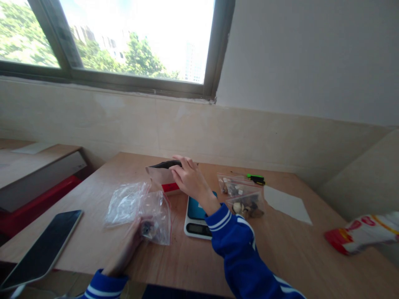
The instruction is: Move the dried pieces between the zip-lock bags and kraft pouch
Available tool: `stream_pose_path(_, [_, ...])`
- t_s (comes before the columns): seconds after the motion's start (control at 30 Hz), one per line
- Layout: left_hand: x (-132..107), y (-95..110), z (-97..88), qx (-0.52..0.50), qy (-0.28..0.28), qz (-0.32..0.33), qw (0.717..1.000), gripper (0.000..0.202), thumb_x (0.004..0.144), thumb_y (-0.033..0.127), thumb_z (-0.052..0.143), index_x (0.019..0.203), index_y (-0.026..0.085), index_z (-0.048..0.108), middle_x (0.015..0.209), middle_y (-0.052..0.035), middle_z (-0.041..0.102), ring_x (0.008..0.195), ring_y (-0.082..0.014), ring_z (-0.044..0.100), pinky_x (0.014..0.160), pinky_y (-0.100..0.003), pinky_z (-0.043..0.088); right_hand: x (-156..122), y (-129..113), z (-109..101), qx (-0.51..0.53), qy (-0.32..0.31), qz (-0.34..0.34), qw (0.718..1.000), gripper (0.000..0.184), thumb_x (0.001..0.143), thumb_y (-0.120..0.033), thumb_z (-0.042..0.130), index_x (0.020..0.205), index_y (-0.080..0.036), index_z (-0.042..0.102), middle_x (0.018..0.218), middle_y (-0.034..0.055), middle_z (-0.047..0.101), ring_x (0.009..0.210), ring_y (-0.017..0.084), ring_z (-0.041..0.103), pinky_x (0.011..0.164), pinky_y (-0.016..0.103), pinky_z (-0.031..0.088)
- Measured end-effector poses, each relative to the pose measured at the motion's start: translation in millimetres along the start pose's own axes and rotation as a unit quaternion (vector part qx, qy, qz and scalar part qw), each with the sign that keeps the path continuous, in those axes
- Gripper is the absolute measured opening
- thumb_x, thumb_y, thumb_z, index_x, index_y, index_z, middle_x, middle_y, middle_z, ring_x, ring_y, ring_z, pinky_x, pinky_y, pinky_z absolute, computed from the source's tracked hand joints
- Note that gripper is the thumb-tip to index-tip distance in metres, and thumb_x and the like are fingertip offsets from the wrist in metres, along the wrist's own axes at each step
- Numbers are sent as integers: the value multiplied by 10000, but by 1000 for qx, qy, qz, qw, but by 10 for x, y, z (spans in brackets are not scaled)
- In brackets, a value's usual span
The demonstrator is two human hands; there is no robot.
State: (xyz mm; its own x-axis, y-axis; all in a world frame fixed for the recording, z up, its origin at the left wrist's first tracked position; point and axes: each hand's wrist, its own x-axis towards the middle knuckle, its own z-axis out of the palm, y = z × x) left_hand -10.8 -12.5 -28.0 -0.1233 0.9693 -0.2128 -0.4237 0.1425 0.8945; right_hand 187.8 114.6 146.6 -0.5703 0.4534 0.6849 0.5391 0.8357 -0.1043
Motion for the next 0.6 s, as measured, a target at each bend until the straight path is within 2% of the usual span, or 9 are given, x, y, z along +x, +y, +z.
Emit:
stream_pose_path(0.13, [6, -2, 6, -4, -1, 0, 1000, 490, 778, 578, 613, 1036, 165, 668, 1113, -103, 689, 1126, -298, 589, 946, -417, 476, -36, 19, 35, 15, -14, 19, 1000, 316, 935, -169, 420, 1191, -177, 604, 1147, 129, 609, 1092, 258, 517, 986, 452, 430])
stream_pose_path(0.23, [13, -10, 3, -3, -2, -1, 1000, 471, 798, 575, 590, 1034, 176, 671, 1129, -93, 686, 1141, -286, 581, 987, -417, 450, -57, -8, 18, 51, 2, 27, 998, 356, 924, -145, 412, 1248, -199, 548, 1232, 112, 589, 1147, 252, 498, 1022, 458, 389])
stream_pose_path(0.3, [11, -2, 11, -5, -5, -1, 1000, 465, 807, 572, 580, 1030, 175, 672, 1143, -93, 680, 1159, -287, 569, 1008, -423, 434, -99, -83, 18, 93, 42, 46, 994, 324, 900, -114, 406, 1161, -199, 577, 1210, 114, 583, 1144, 247, 504, 1008, 447, 391])
stream_pose_path(0.37, [6, 16, 28, -11, -11, 0, 1000, 465, 807, 569, 583, 1020, 166, 674, 1147, -97, 678, 1171, -295, 559, 1018, -430, 427, -181, -194, 64, 178, 54, 82, 979, 241, 859, -86, 416, 954, -202, 604, 1010, 86, 619, 993, 222, 568, 897, 389, 455])
stream_pose_path(0.43, [-3, 37, 47, -19, -13, 3, 1000, 465, 805, 565, 589, 1016, 160, 678, 1143, -99, 682, 1172, -299, 559, 1021, -430, 425, -304, -318, 166, 293, 23, 145, 945, 200, 809, -59, 423, 781, -211, 550, 786, 29, 593, 773, 179, 586, 725, 312, 486])
stream_pose_path(0.5, [-10, 50, 58, -22, -16, 4, 1000, 468, 805, 559, 591, 1033, 161, 680, 1148, -99, 684, 1172, -303, 562, 1018, -432, 428, -449, -430, 304, 383, -32, 217, 897, 200, 770, -36, 417, 729, -213, 502, 685, -8, 561, 647, 148, 565, 619, 264, 468])
stream_pose_path(0.53, [-12, 53, 60, -25, -19, 2, 1000, 472, 806, 556, 590, 1053, 164, 677, 1155, -99, 683, 1175, -305, 561, 1019, -436, 428, -520, -479, 375, 405, -68, 243, 879, 201, 762, -29, 415, 733, -209, 499, 676, -12, 565, 632, 142, 567, 606, 253, 463])
stream_pose_path(0.6, [-11, 52, 57, -32, -25, -4, 999, 485, 803, 552, 593, 1093, 171, 669, 1182, -99, 676, 1195, -311, 551, 1026, -449, 423, -643, -563, 497, 402, -154, 255, 866, 178, 775, -39, 441, 781, -192, 530, 726, 3, 608, 668, 147, 593, 637, 259, 475])
